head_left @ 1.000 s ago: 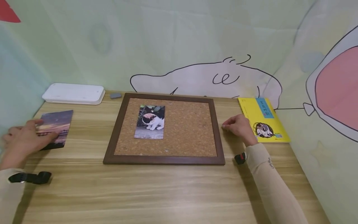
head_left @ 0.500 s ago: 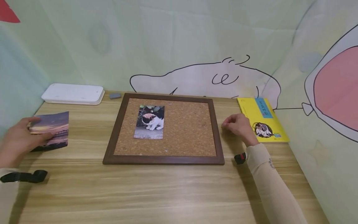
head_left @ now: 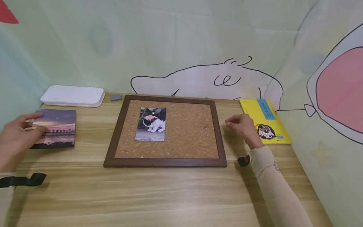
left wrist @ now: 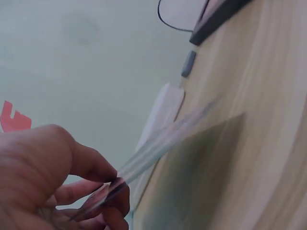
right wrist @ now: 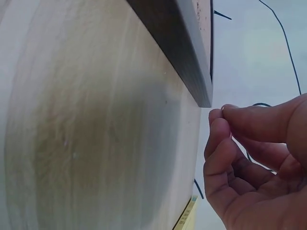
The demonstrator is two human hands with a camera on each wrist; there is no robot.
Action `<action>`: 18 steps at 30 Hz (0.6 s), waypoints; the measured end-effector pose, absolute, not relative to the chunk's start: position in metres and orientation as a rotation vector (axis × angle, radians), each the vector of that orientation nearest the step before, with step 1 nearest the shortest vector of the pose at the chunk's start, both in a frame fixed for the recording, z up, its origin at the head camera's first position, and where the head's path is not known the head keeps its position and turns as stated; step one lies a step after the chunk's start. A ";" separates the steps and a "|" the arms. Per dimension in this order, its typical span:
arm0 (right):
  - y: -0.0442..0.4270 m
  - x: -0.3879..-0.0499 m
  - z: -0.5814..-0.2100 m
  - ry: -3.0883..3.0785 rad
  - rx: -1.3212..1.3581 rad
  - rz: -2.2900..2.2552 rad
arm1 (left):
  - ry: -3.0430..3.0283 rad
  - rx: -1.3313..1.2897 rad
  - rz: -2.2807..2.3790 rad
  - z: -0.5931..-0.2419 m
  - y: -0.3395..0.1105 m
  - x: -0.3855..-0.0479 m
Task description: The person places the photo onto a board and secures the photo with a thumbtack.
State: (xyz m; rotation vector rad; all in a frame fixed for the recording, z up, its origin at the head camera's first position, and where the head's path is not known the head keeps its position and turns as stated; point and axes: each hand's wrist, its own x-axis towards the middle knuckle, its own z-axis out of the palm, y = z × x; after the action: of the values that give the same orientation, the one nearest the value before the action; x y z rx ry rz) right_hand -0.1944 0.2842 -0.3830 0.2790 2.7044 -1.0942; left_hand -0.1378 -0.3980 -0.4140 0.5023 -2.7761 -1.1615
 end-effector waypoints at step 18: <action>0.271 -0.194 -0.372 2.705 0.207 -1.200 | -2.761 0.230 -1.439 -0.372 -0.317 -0.153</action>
State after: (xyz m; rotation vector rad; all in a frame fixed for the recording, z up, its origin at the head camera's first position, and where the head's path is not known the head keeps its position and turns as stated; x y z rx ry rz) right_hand -0.1936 0.2714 -0.3716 0.2070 2.7050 -1.1996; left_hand -0.1528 -0.3169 -0.3723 0.2305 -2.7609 -1.4395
